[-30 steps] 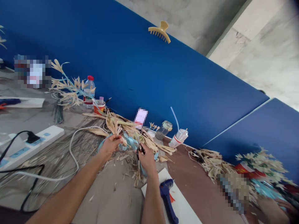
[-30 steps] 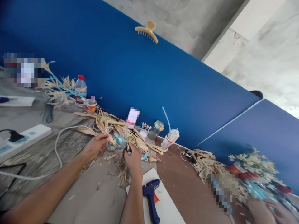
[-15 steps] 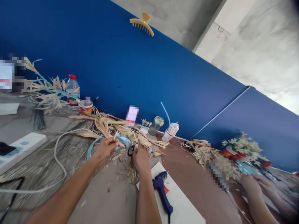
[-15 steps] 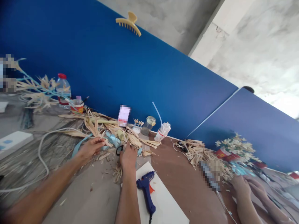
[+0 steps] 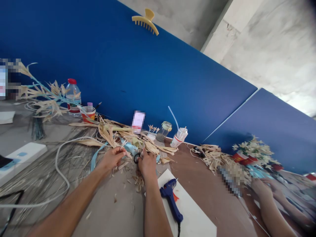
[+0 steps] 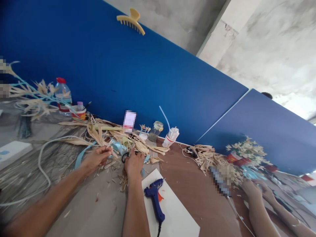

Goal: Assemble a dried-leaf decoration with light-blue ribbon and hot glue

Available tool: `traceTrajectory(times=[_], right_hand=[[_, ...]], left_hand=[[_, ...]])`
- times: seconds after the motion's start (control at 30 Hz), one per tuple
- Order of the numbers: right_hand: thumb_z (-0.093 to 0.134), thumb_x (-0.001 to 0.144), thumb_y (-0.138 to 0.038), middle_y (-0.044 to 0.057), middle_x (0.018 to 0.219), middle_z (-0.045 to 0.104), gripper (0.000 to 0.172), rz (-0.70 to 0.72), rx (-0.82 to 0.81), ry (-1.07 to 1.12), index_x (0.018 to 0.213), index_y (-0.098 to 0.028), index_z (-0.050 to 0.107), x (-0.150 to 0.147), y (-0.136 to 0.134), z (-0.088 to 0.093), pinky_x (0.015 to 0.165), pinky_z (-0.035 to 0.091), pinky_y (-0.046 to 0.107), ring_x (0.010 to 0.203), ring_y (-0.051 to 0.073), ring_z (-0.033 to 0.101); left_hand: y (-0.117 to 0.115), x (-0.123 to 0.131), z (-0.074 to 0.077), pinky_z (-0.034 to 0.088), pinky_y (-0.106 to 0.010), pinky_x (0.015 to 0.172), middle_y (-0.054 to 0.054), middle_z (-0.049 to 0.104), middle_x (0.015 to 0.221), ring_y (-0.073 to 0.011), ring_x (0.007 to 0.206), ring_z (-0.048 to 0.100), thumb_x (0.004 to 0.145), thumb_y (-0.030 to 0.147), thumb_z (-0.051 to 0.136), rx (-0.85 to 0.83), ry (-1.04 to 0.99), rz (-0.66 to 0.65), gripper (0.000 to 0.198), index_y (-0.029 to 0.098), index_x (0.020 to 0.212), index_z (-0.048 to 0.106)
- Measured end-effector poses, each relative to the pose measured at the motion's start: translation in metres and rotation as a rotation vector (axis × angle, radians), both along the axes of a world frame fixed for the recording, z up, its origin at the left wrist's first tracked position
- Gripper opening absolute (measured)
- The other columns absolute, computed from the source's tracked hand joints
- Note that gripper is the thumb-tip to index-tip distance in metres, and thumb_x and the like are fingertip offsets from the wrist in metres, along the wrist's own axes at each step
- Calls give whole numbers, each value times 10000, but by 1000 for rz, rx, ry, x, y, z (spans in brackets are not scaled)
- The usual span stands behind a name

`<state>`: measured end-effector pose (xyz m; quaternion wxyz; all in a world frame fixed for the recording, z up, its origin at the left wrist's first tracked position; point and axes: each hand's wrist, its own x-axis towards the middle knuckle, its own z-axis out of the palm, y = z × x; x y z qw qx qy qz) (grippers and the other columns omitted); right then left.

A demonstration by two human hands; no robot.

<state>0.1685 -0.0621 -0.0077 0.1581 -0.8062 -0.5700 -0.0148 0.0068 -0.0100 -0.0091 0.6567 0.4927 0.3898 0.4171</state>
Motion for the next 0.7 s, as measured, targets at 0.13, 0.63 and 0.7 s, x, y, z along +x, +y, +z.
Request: traceTrajectory(times=[0.13, 0.63, 0.7], right_hand=[[568, 776, -317, 196, 1074, 611, 580, -28, 6, -33, 1332, -185, 473, -4, -1, 3, 867, 313, 409, 1048, 335, 498], [478, 809, -261, 116, 1034, 638, 290, 64, 347, 467, 1002, -179, 679, -10, 4, 11, 860, 386, 362, 979, 241, 554], [475, 804, -314, 54, 811, 674, 255, 208, 330, 723, 842, -174, 685, -15, 5, 12, 747, 433, 294, 787, 188, 586]], left_hand=[[-1, 1, 0, 190, -185, 350, 79, 459, 493, -31, 322, 284, 591, 337, 675, -12, -6, -17, 259, 166, 740, 550], [-5, 4, 8, 217, -193, 344, 67, 491, 496, -45, 317, 320, 565, 320, 649, 73, 92, -27, 200, 165, 674, 585], [-4, 5, 6, 220, -195, 347, 67, 479, 464, -52, 324, 316, 564, 300, 645, 99, 120, -32, 165, 169, 647, 588]])
